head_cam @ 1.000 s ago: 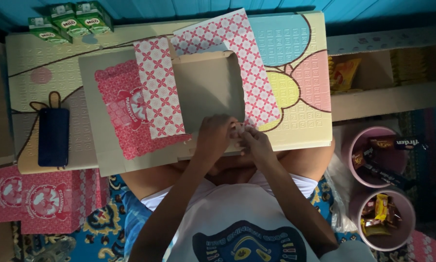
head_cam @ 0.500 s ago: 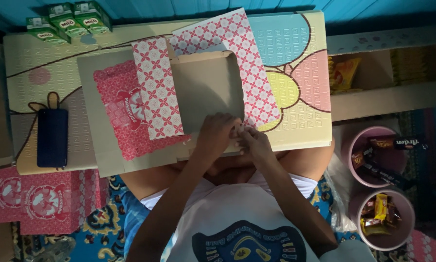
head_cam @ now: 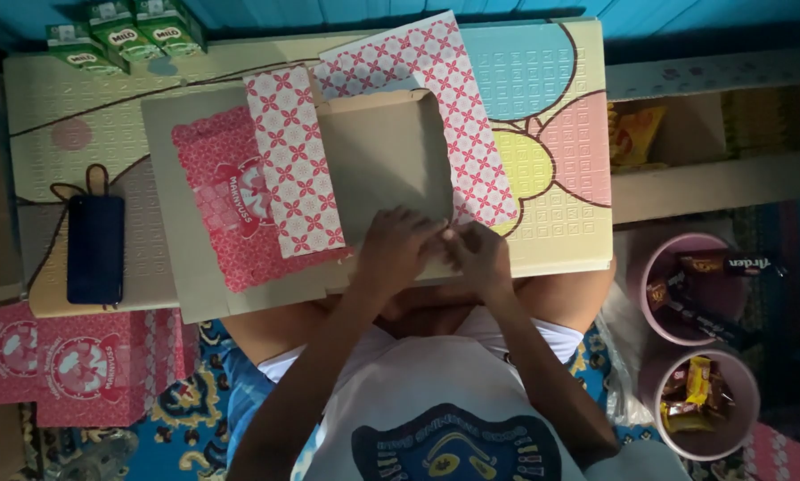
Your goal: The person sits on the floor at a low table and folds flat printed cardboard bakery boxes into open boxes, pressing the flaps and base to shape them. They then pick up a yellow snack packet and place it inside one of the folded boxes.
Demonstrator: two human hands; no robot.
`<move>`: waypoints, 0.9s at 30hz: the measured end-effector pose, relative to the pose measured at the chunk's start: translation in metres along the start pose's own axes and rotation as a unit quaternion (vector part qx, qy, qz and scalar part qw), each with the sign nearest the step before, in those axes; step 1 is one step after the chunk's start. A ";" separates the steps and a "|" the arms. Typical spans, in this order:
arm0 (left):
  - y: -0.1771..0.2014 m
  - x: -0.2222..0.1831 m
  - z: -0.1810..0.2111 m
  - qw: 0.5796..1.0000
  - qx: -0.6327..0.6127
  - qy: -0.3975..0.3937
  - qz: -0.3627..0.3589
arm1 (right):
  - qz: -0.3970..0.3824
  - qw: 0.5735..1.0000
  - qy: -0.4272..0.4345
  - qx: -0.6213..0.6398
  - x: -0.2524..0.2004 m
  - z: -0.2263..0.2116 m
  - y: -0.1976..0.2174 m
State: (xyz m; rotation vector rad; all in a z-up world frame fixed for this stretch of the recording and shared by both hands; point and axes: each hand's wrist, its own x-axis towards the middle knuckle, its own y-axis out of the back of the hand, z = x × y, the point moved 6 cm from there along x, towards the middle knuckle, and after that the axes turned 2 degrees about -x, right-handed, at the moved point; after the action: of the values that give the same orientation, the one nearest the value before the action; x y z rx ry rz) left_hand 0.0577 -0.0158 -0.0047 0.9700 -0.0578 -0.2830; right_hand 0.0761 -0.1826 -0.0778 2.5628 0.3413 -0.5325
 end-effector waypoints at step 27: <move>-0.036 -0.021 0.003 0.966 0.101 0.021 0.236 | 0.081 0.958 0.258 -0.097 0.033 -0.105 0.002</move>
State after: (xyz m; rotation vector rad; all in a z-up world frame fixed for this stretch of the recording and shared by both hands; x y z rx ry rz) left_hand 0.0288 -0.0320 -0.0310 1.1310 -0.2785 0.1868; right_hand 0.1384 -0.1253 -0.0067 2.4733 0.3332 0.2306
